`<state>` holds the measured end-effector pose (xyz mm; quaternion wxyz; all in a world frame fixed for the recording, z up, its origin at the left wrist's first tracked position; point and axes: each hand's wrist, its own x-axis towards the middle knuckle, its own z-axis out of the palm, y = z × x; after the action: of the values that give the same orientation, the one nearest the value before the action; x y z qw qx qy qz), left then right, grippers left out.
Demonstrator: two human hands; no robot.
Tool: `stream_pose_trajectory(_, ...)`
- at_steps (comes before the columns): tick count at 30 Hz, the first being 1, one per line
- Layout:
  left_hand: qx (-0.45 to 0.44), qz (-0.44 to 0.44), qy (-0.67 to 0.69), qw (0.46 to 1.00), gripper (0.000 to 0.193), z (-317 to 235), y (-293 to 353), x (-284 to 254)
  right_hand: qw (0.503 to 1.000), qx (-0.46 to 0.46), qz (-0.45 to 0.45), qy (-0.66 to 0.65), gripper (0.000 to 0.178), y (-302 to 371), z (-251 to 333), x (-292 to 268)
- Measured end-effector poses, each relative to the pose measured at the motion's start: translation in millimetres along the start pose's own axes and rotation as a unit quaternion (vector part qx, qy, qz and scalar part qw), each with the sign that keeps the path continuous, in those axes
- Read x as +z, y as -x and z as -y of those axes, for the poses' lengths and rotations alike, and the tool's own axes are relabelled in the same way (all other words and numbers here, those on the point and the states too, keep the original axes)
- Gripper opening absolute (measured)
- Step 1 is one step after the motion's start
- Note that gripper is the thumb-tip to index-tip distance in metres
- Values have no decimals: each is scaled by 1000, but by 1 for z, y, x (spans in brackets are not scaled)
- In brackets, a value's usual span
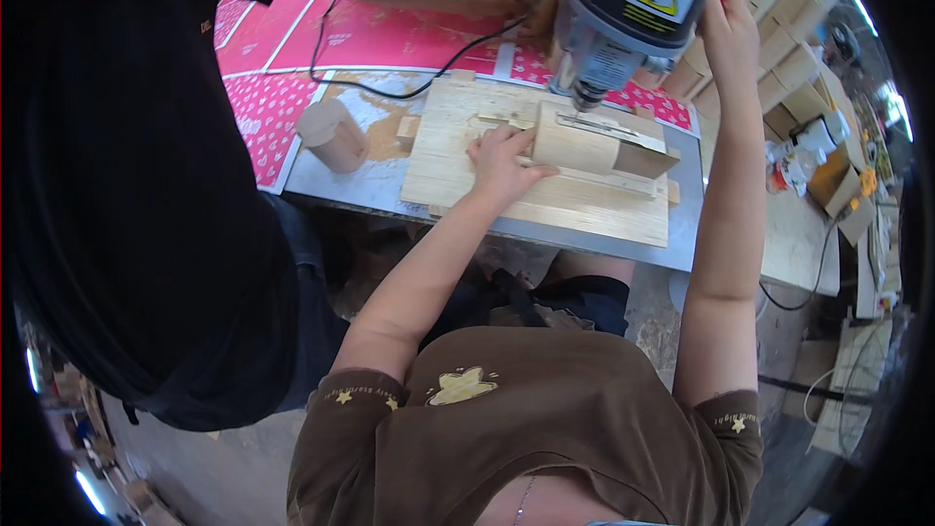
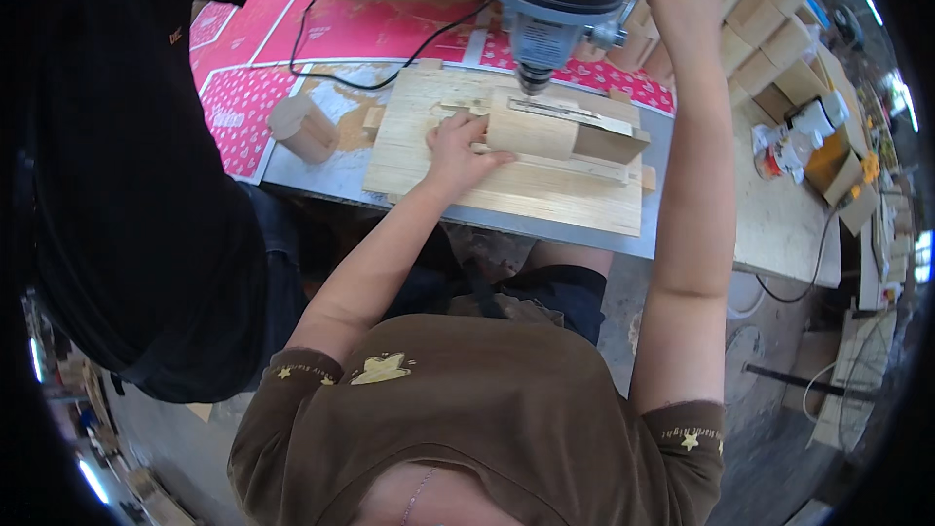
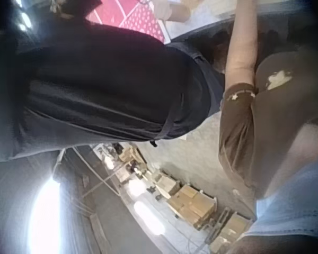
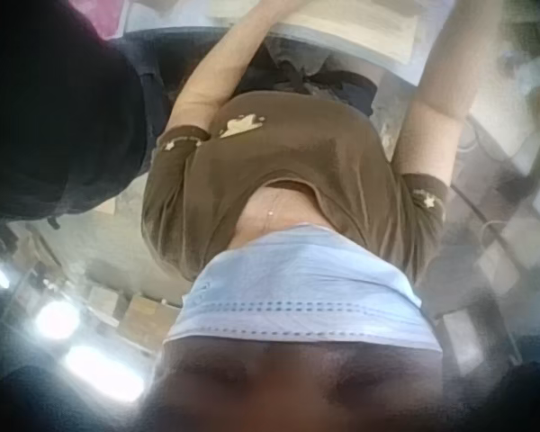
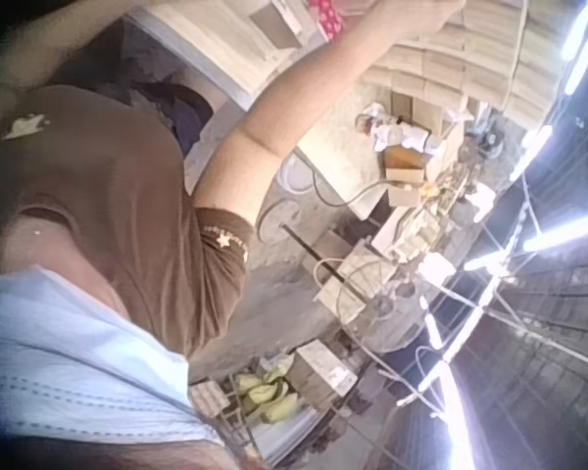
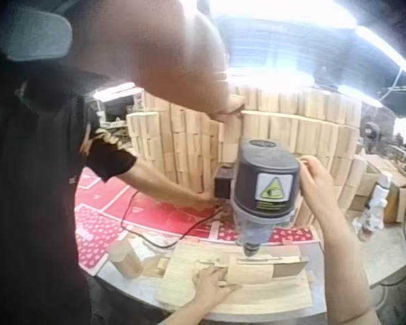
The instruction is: Drilling holes into cylindrical wooden components using a drill press.
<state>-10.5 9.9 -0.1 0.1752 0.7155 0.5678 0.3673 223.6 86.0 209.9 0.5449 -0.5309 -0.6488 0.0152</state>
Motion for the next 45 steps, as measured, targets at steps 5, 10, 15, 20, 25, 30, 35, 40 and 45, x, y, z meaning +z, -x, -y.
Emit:
stream_pose_trajectory(5,39,-29,26,998,48,5,-1,1,996,60,58,-33,32,84,-24,-13)
stream_pose_trajectory(10,59,-26,89,994,47,13,4,-14,937,117,329,5,28,149,-56,-13)
stream_pose_trajectory(15,90,-7,189,978,46,13,23,-56,930,137,332,-78,21,166,-63,-21)
stream_pose_trajectory(20,-3,18,382,924,41,22,35,-130,925,143,338,-93,18,167,-57,-33)
stream_pose_trajectory(25,-46,-98,373,922,38,24,26,-183,929,130,343,-35,18,172,-58,-37)
stream_pose_trajectory(30,-104,-241,74,962,45,26,-9,-215,939,144,307,-51,20,179,-58,-34)
stream_pose_trajectory(35,-142,-285,-139,938,44,39,-40,-227,946,141,283,-65,23,183,-60,-31)
stream_pose_trajectory(40,-240,-315,-162,904,44,64,-60,-246,941,167,287,-71,22,184,-61,-32)
stream_pose_trajectory(45,-332,-343,-145,867,51,103,-76,-266,946,149,274,-85,22,185,-56,-32)
